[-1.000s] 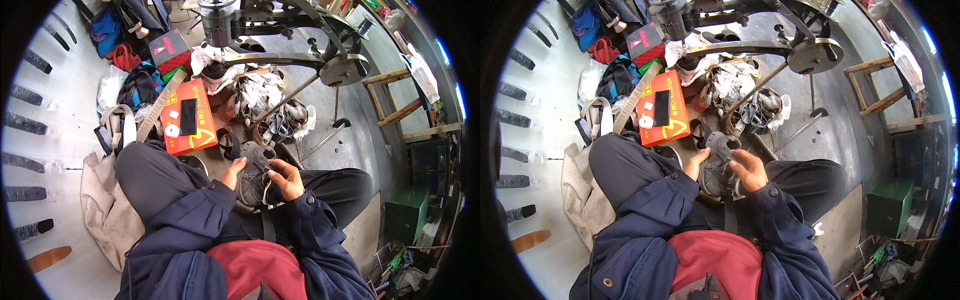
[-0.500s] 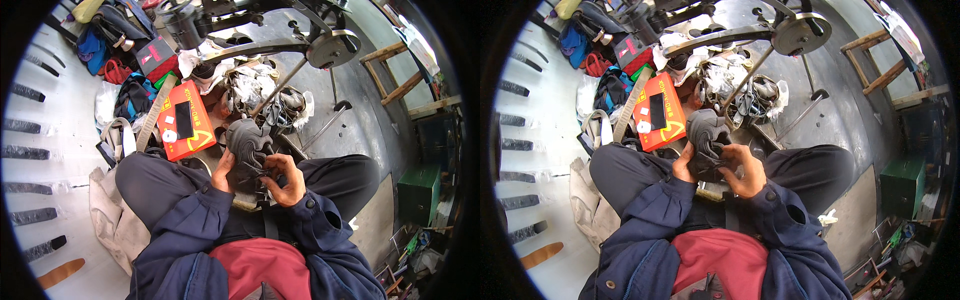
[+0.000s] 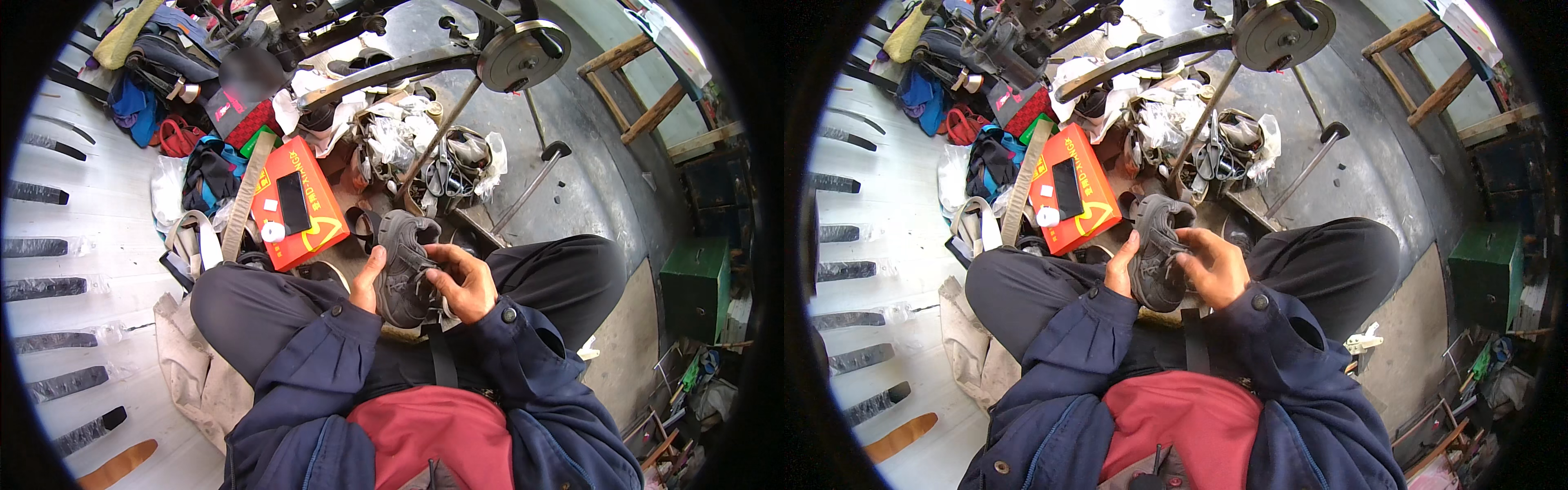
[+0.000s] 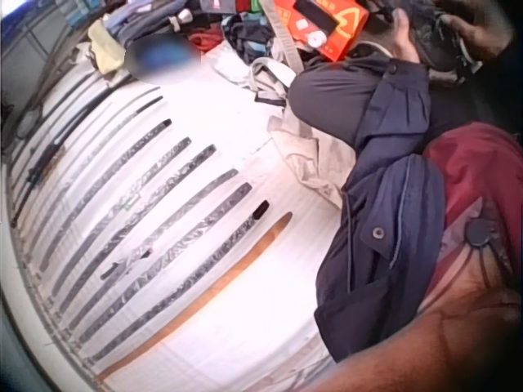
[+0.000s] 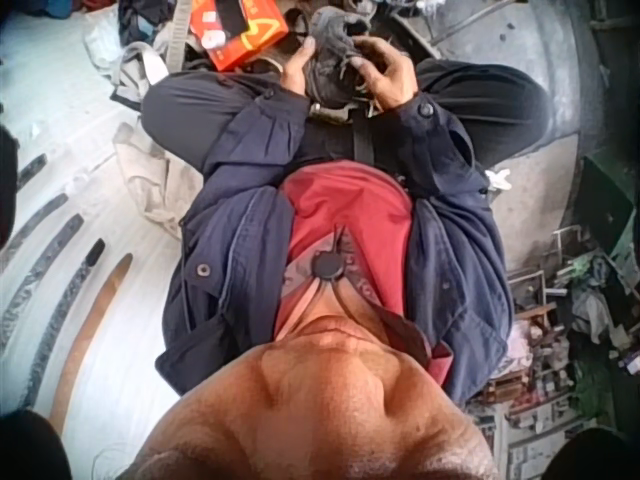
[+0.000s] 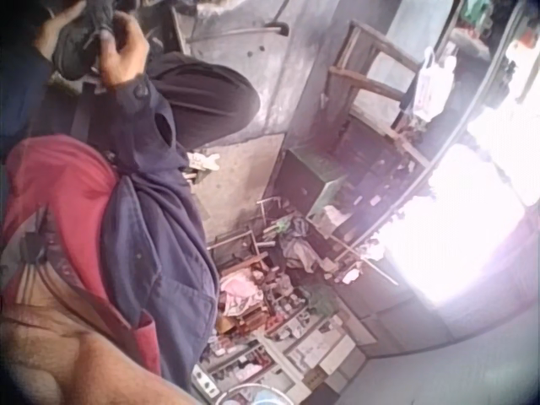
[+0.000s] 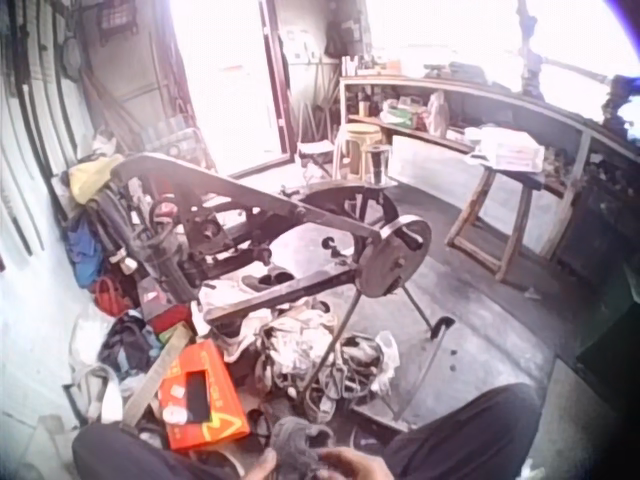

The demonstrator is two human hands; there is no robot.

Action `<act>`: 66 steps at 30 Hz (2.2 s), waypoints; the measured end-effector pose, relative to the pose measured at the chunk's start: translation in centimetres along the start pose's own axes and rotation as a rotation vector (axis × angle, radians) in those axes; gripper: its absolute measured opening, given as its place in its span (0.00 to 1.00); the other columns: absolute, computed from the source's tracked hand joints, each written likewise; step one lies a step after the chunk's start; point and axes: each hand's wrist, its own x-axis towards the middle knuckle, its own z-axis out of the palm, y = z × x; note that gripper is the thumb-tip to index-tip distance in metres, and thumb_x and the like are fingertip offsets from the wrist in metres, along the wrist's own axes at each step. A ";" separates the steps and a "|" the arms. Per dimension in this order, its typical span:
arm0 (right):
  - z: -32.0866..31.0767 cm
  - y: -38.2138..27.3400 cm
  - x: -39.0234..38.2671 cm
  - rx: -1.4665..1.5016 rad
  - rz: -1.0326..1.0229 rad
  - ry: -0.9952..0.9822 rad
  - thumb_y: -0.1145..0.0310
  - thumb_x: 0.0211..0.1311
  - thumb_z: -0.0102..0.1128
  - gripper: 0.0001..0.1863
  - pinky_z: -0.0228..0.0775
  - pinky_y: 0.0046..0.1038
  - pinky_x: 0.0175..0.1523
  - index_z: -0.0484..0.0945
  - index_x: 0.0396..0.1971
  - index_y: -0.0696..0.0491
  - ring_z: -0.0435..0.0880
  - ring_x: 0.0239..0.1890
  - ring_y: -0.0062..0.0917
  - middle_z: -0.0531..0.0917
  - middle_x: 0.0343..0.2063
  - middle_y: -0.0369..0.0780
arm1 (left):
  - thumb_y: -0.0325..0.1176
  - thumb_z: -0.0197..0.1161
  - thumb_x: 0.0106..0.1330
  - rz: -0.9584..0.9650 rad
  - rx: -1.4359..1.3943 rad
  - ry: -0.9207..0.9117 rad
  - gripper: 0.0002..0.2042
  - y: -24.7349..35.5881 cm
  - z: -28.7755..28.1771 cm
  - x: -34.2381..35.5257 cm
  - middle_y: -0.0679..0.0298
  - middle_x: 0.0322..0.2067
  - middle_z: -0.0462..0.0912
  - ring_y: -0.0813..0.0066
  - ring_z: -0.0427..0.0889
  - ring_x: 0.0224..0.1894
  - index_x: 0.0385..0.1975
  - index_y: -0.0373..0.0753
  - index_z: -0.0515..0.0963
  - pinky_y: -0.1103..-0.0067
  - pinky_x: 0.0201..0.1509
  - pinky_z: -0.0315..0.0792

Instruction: The person sits cross-legged and uses pliers to pull and adjust the upper of a dark shoe. They then stand, retrieve a spool of thread from a shelf, return to the sewing machine, and thread the needle.

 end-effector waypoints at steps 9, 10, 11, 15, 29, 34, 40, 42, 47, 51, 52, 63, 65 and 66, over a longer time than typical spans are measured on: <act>-0.9 0.1 0.4 0.319 0.185 0.028 0.74 0.73 0.56 0.20 0.68 0.16 0.38 0.73 0.63 0.58 0.76 0.36 0.11 0.82 0.48 0.37 | 0.46 0.49 0.80 0.028 0.087 0.131 0.25 0.2 1.2 0.0 0.49 0.61 0.80 0.57 0.82 0.60 0.67 0.31 0.70 0.64 0.68 0.74; -0.8 0.2 0.4 0.286 0.171 0.012 0.74 0.73 0.56 0.20 0.68 0.16 0.38 0.74 0.62 0.59 0.76 0.36 0.11 0.82 0.48 0.37 | 0.44 0.49 0.80 0.063 0.096 0.134 0.25 0.1 1.2 0.1 0.50 0.62 0.79 0.57 0.82 0.61 0.67 0.32 0.69 0.63 0.69 0.74; -0.7 0.3 0.4 0.253 0.156 -0.003 0.73 0.73 0.57 0.19 0.69 0.17 0.38 0.74 0.61 0.59 0.77 0.35 0.11 0.83 0.47 0.37 | 0.43 0.50 0.80 0.101 0.104 0.118 0.24 0.0 1.1 0.2 0.50 0.62 0.79 0.57 0.81 0.62 0.67 0.33 0.69 0.63 0.69 0.74; -0.1 0.7 0.3 -0.025 0.044 -0.013 0.74 0.70 0.64 0.17 0.69 0.17 0.40 0.76 0.55 0.61 0.77 0.35 0.11 0.83 0.41 0.34 | 0.37 0.51 0.76 0.247 0.289 0.092 0.22 -0.1 1.2 0.0 0.54 0.61 0.77 0.59 0.79 0.63 0.67 0.37 0.66 0.64 0.69 0.72; 0.0 0.3 0.3 -0.334 0.021 0.062 0.69 0.60 0.74 0.18 0.62 0.21 0.29 0.80 0.47 0.61 0.68 0.23 0.11 0.82 0.27 0.34 | 0.36 0.52 0.76 0.275 0.538 0.132 0.24 -0.3 -0.3 0.2 0.55 0.62 0.76 0.65 0.77 0.63 0.69 0.35 0.64 0.70 0.70 0.70; -1.4 0.2 0.5 -0.462 0.057 0.072 0.62 0.58 0.75 0.18 0.71 0.30 0.33 0.83 0.39 0.60 0.77 0.27 0.24 0.83 0.25 0.42 | 0.46 0.52 0.80 0.225 0.649 0.210 0.26 -0.5 -0.6 0.8 0.54 0.64 0.74 0.66 0.77 0.64 0.71 0.37 0.63 0.69 0.68 0.70; -7.9 -1.4 3.5 -0.797 0.109 0.184 0.51 0.55 0.75 0.22 0.78 0.42 0.41 0.84 0.39 0.55 0.88 0.35 0.45 0.86 0.28 0.49 | 0.48 0.57 0.77 0.146 0.784 0.414 0.22 -0.9 0.6 0.4 0.64 0.54 0.80 0.75 0.79 0.54 0.66 0.45 0.71 0.76 0.48 0.74; -11.6 -2.0 5.6 -0.992 0.122 0.185 0.50 0.54 0.75 0.22 0.78 0.43 0.41 0.85 0.37 0.54 0.88 0.36 0.46 0.87 0.28 0.48 | 0.42 0.59 0.77 0.110 0.810 0.407 0.19 -1.4 0.7 0.8 0.67 0.49 0.82 0.79 0.80 0.50 0.63 0.44 0.74 0.78 0.47 0.74; -19.8 0.8 12.7 -1.261 0.297 0.257 0.50 0.52 0.74 0.23 0.78 0.46 0.47 0.85 0.35 0.56 0.87 0.42 0.48 0.88 0.34 0.51 | 0.38 0.57 0.78 -0.088 0.946 0.067 0.13 -2.8 1.2 1.4 0.65 0.45 0.85 0.78 0.82 0.47 0.55 0.39 0.79 0.78 0.50 0.75; -23.6 5.6 15.4 -1.309 0.443 0.334 0.51 0.54 0.72 0.23 0.78 0.45 0.53 0.87 0.39 0.56 0.87 0.48 0.48 0.88 0.40 0.52 | 0.41 0.61 0.75 -0.281 1.260 -0.109 0.14 -3.6 2.1 0.5 0.64 0.35 0.86 0.79 0.81 0.39 0.48 0.37 0.82 0.76 0.47 0.75; -24.1 6.6 15.9 -1.322 0.462 0.359 0.51 0.54 0.72 0.23 0.77 0.45 0.54 0.87 0.40 0.56 0.87 0.48 0.48 0.88 0.40 0.53 | 0.42 0.61 0.75 -0.331 1.277 -0.100 0.15 -3.6 2.1 0.2 0.59 0.32 0.85 0.74 0.82 0.37 0.48 0.36 0.82 0.73 0.45 0.75; -25.8 12.0 20.4 -1.288 0.379 0.461 0.53 0.58 0.71 0.23 0.77 0.44 0.56 0.85 0.45 0.56 0.86 0.50 0.48 0.88 0.43 0.53 | 0.43 0.61 0.73 -0.428 1.335 -0.072 0.15 -1.6 2.6 0.7 0.53 0.31 0.85 0.57 0.84 0.35 0.46 0.37 0.82 0.66 0.43 0.75; -26.3 12.5 20.5 -1.274 0.357 0.490 0.55 0.57 0.71 0.22 0.77 0.44 0.56 0.84 0.44 0.56 0.87 0.50 0.49 0.88 0.42 0.53 | 0.42 0.62 0.73 -0.463 1.331 -0.063 0.14 -1.4 2.7 0.8 0.53 0.30 0.84 0.59 0.83 0.34 0.46 0.37 0.82 0.68 0.42 0.74; -26.6 12.7 20.5 -1.251 0.366 0.498 0.55 0.57 0.71 0.22 0.77 0.44 0.56 0.84 0.44 0.56 0.87 0.50 0.49 0.88 0.42 0.53 | 0.41 0.62 0.73 -0.444 1.316 -0.066 0.14 -1.5 2.8 0.9 0.53 0.31 0.84 0.60 0.83 0.35 0.47 0.37 0.81 0.68 0.42 0.75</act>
